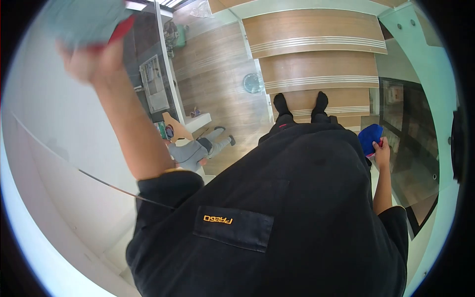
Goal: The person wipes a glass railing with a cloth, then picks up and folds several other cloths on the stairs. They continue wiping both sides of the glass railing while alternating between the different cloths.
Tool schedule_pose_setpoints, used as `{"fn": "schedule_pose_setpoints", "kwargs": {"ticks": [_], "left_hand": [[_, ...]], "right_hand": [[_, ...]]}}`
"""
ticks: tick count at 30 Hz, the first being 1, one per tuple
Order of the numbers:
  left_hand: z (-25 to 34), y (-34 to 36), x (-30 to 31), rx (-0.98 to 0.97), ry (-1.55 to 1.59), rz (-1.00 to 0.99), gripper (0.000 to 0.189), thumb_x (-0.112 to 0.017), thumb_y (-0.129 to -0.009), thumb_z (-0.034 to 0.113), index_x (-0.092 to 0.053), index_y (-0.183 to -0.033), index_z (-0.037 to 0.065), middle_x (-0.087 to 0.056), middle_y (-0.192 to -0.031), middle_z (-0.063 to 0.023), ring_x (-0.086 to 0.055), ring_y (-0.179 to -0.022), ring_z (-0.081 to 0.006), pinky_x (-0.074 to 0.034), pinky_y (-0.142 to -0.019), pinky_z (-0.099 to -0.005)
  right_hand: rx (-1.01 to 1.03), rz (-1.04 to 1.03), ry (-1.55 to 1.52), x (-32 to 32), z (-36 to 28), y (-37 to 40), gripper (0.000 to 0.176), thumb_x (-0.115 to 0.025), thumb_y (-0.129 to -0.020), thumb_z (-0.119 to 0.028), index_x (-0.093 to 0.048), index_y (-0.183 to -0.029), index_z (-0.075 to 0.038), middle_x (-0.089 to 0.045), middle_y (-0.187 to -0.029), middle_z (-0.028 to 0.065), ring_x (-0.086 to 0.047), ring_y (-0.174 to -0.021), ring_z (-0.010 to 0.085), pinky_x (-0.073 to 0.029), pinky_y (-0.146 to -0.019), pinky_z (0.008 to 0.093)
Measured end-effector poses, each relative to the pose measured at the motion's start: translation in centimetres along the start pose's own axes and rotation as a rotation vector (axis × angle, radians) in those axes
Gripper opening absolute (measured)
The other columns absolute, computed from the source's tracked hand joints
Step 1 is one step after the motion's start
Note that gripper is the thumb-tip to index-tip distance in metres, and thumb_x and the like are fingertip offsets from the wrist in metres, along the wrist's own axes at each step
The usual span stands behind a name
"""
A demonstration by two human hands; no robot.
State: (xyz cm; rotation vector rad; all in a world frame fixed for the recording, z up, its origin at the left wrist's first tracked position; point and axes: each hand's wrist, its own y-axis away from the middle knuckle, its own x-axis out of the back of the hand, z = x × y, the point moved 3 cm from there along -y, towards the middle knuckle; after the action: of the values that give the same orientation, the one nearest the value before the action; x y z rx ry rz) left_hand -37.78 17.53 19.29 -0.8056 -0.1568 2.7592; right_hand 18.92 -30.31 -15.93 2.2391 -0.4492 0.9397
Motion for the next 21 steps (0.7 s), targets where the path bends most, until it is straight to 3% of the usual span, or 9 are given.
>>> {"fn": "schedule_pose_setpoints", "kwargs": {"ticks": [2, 5, 10, 13, 16, 17, 18, 20, 21], "left_hand": [[1.8, 2.2, -0.8, -0.076, 0.120, -0.036, 0.058, -0.040, -0.096, 0.049, -0.045, -0.134, 0.005, -0.056, -0.124, -0.0157, -0.060, -0.103, -0.0346, -0.052, -0.079, -0.0491], [-6.2, 9.1, 6.2, 0.008, 0.243, 0.408, 0.068, -0.045, -0.092, 0.058, -0.041, -0.140, 0.011, -0.054, -0.130, -0.0144, -0.061, -0.102, -0.0352, -0.052, -0.085, -0.0480], [-26.4, 36.1, 16.0, 0.775, 0.098, 0.701, 0.050, -0.043, -0.093, 0.053, -0.054, -0.122, 0.014, -0.060, -0.108, -0.0090, -0.062, -0.089, -0.0270, -0.052, -0.072, -0.0406], [-28.6, 42.9, 15.2, 0.993, 0.016, 0.641, 0.043, -0.043, -0.093, 0.050, -0.061, -0.110, 0.016, -0.064, -0.094, -0.0058, -0.063, -0.081, -0.0221, -0.051, -0.065, -0.0361], [-28.4, 36.3, 17.3, 1.111, 0.149, 0.659, 0.041, -0.041, -0.094, 0.048, -0.063, -0.109, 0.016, -0.066, -0.093, -0.0038, -0.063, -0.079, -0.0208, -0.051, -0.065, -0.0346], [-27.2, 29.6, 16.1, 1.058, 0.226, 0.780, 0.041, -0.040, -0.095, 0.048, -0.063, -0.111, 0.017, -0.067, -0.095, -0.0028, -0.063, -0.080, -0.0213, -0.052, -0.069, -0.0348], [-24.5, 21.9, 15.2, 0.745, 0.110, 0.570, 0.041, -0.040, -0.095, 0.048, -0.063, -0.110, 0.018, -0.067, -0.097, -0.0025, -0.063, -0.086, -0.0193, -0.052, -0.071, -0.0348], [-17.9, 7.9, 16.8, 0.335, -0.182, 0.356, 0.049, -0.040, -0.095, 0.048, -0.048, -0.133, 0.017, -0.059, -0.119, -0.0053, -0.061, -0.102, -0.0219, -0.054, -0.078, -0.0403], [-11.0, 1.2, 10.9, 0.201, 0.190, -0.124, 0.060, -0.036, -0.095, 0.059, -0.048, -0.136, 0.016, -0.055, -0.130, -0.0114, -0.058, -0.111, -0.0315, -0.054, -0.082, -0.0481]], "right_hand": [[0.026, 0.044, 0.017, 0.5, -1.1, -0.5, 0.024, -0.067, -0.084, -0.010, -0.047, -0.094, -0.003, -0.046, -0.075, 0.0074, -0.045, -0.070, 0.0197, -0.042, -0.068, 0.0327], [0.044, 0.071, 0.005, -0.4, 0.4, -0.6, 0.025, -0.067, -0.083, -0.012, -0.046, -0.094, -0.003, -0.048, -0.076, 0.0081, -0.047, -0.072, 0.0210, -0.043, -0.070, 0.0329], [-0.059, 0.059, -0.012, -2.2, 3.4, 0.0, 0.025, -0.067, -0.082, -0.008, -0.044, -0.091, -0.002, -0.048, -0.078, 0.0087, -0.046, -0.072, 0.0200, -0.042, -0.071, 0.0313], [-0.083, 0.082, -0.087, -2.1, 4.8, 1.5, 0.026, -0.068, -0.080, -0.005, -0.044, -0.088, -0.002, -0.046, -0.074, 0.0082, -0.045, -0.070, 0.0196, -0.042, -0.069, 0.0318], [-0.087, 0.093, -0.058, -2.0, 5.2, 2.3, 0.026, -0.068, -0.079, -0.004, -0.044, -0.088, -0.002, -0.047, -0.074, 0.0090, -0.047, -0.069, 0.0211, -0.043, -0.069, 0.0331], [-0.093, 0.096, -0.044, -1.8, 5.4, 2.8, 0.025, -0.068, -0.078, -0.004, -0.044, -0.088, -0.002, -0.048, -0.074, 0.0094, -0.047, -0.069, 0.0217, -0.043, -0.069, 0.0336], [-0.090, 0.101, -0.025, -1.7, 5.9, 3.0, 0.026, -0.068, -0.078, -0.004, -0.044, -0.088, -0.002, -0.049, -0.074, 0.0099, -0.048, -0.069, 0.0222, -0.043, -0.069, 0.0342], [-0.085, 0.104, 0.015, -2.0, 7.1, 2.8, 0.026, -0.068, -0.077, -0.004, -0.044, -0.088, -0.002, -0.050, -0.075, 0.0108, -0.049, -0.070, 0.0233, -0.044, -0.069, 0.0354], [-0.080, 0.111, 0.012, -1.8, 7.3, 2.5, 0.026, -0.068, -0.077, -0.004, -0.044, -0.088, -0.001, -0.050, -0.075, 0.0111, -0.049, -0.070, 0.0240, -0.044, -0.070, 0.0356]]}}
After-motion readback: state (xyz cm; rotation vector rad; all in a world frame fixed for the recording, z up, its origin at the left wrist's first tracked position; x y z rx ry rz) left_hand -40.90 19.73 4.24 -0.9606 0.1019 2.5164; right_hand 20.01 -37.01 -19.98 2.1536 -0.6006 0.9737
